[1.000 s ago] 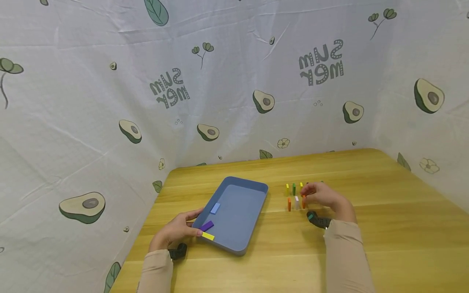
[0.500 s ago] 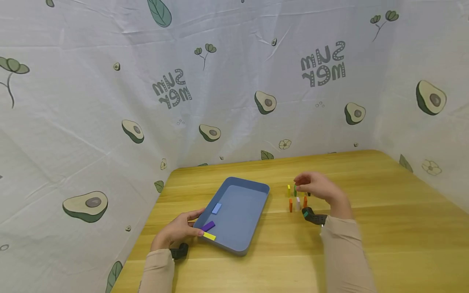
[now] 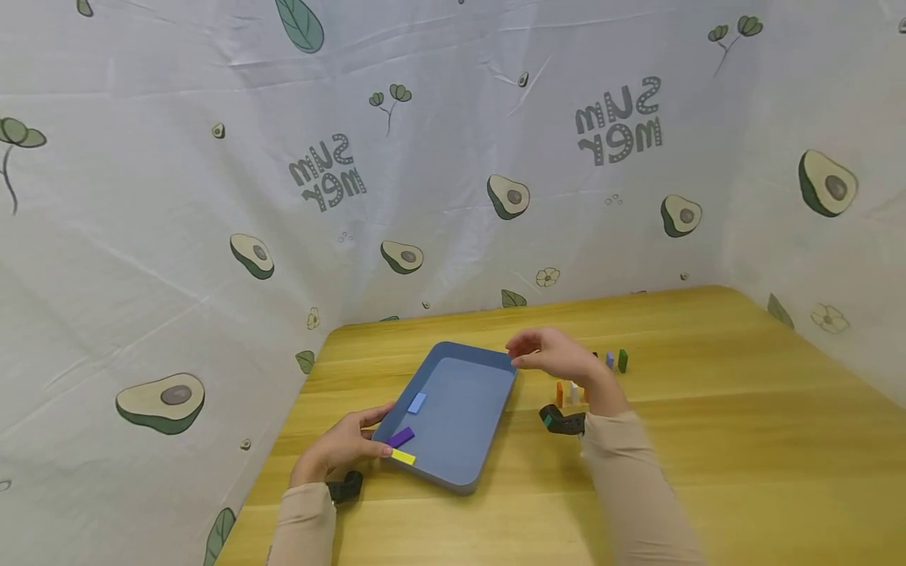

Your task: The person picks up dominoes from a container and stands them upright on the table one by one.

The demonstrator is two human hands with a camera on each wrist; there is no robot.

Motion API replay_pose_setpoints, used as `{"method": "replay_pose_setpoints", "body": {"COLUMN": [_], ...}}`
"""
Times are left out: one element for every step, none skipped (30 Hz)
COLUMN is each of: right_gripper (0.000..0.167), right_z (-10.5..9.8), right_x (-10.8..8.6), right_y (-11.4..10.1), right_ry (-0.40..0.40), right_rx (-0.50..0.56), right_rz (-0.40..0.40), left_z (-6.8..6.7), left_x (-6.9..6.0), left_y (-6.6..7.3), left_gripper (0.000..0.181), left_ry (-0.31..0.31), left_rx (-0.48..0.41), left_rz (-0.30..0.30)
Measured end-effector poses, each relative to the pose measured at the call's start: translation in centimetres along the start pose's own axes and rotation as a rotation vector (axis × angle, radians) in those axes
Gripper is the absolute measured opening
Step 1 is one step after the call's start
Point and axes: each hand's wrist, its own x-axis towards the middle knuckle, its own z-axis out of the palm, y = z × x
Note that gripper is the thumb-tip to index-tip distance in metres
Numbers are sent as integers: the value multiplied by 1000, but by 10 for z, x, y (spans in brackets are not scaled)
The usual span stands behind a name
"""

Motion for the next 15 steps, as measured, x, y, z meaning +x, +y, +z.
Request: {"method": "replay_pose_setpoints", "body": {"right_gripper": [30,29,29,28,28,28,29,29,29,29,29,28,27,27,27], "right_z": [4,8,12,16,21,26,31,36,40,45,49,52,56,59,62], "right_x": [3,6,9,12,14,17,20,22,25,27,30,33,35,38,41], "right_y": [-4,-7,-10,-13,-16,-19,-22,-24,-26,-28,-30,-32,-34,-35,-37], "right_ry": [-6,-14,-23,-33,-46,-58,-71,-85,-99,-111,-122,-130,-140,-151,-163], "right_rx": [-2,-6,-13,-20,-26,-25,-22,-19,-13,-5,-2,0,-3,-13,-19], "right_rz": [-11,-27,-41,-48,-57,-60,-59,-61,-62,-60,-65,-64,-69,-75,-78], "left_z": [0,-1,-1,-1,-1,-1,0,0,1,1,1,1,1,1,1], "left_x": [0,0,-1,-1,-1,-1,-1,-1,-1,-1,-1,-1,-1,-1,0], "left_y": [0,-1,-1,-2,-2,-2,-2,-2,-2,-2,-2,-2,-2,-2,-1], "left_gripper": [90,90,90,90,90,90,89,89,89,89,88,88,88,88,88], "left_ry": [1,2,2,1,-1,0,-2,-4,-6,-7,-8,-7,-7,-6,-5], "left_rx": [-1,-5,-9,-15,-17,-19,-20,-23,-22,-23,-23,-25,-26,-29,-32], "left_rz": [0,0,2,4,4,3,4,4,5,5,4,5,7,7,8]}}
